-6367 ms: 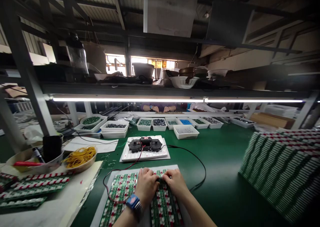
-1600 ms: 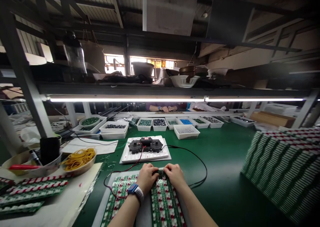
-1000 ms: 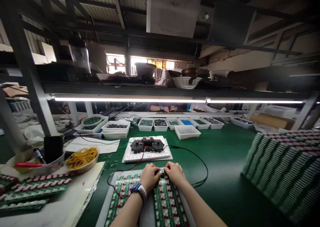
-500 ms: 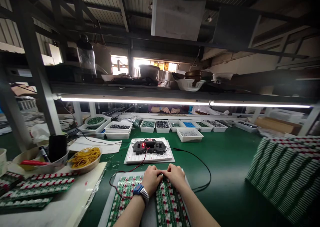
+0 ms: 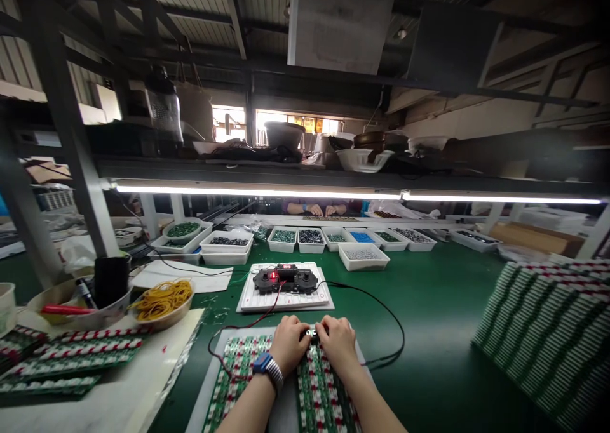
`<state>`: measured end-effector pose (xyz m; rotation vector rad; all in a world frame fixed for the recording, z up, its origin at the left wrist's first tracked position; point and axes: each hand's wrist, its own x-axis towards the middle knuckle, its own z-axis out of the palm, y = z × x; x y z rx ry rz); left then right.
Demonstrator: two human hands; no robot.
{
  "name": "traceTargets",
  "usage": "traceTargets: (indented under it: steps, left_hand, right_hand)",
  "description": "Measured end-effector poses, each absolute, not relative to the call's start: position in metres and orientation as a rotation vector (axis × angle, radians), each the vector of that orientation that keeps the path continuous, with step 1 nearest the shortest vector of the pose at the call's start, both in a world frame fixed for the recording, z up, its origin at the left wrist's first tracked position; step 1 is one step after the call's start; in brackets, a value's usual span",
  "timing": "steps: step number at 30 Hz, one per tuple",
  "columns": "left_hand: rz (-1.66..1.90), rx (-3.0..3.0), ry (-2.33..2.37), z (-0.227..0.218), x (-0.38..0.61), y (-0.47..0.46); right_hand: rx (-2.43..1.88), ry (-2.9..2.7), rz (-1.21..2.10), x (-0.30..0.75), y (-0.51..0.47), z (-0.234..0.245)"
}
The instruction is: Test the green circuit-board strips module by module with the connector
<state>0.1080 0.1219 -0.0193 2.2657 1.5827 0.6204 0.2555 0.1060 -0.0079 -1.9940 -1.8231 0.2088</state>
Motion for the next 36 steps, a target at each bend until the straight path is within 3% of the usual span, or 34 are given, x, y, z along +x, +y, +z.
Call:
traceTargets:
  steps: [23,36]
  left_hand:
    - [0.642,2.272,1.603,-0.019,0.107,0.123]
    - [0.586,2.342,1.637,0.012,0.092,0.120]
  right_hand:
    - [-2.000,-1.812,0.369,0.258,0.110,0.002]
    - [-1.828,-1.732,0.424,0.251,0.099,0.014]
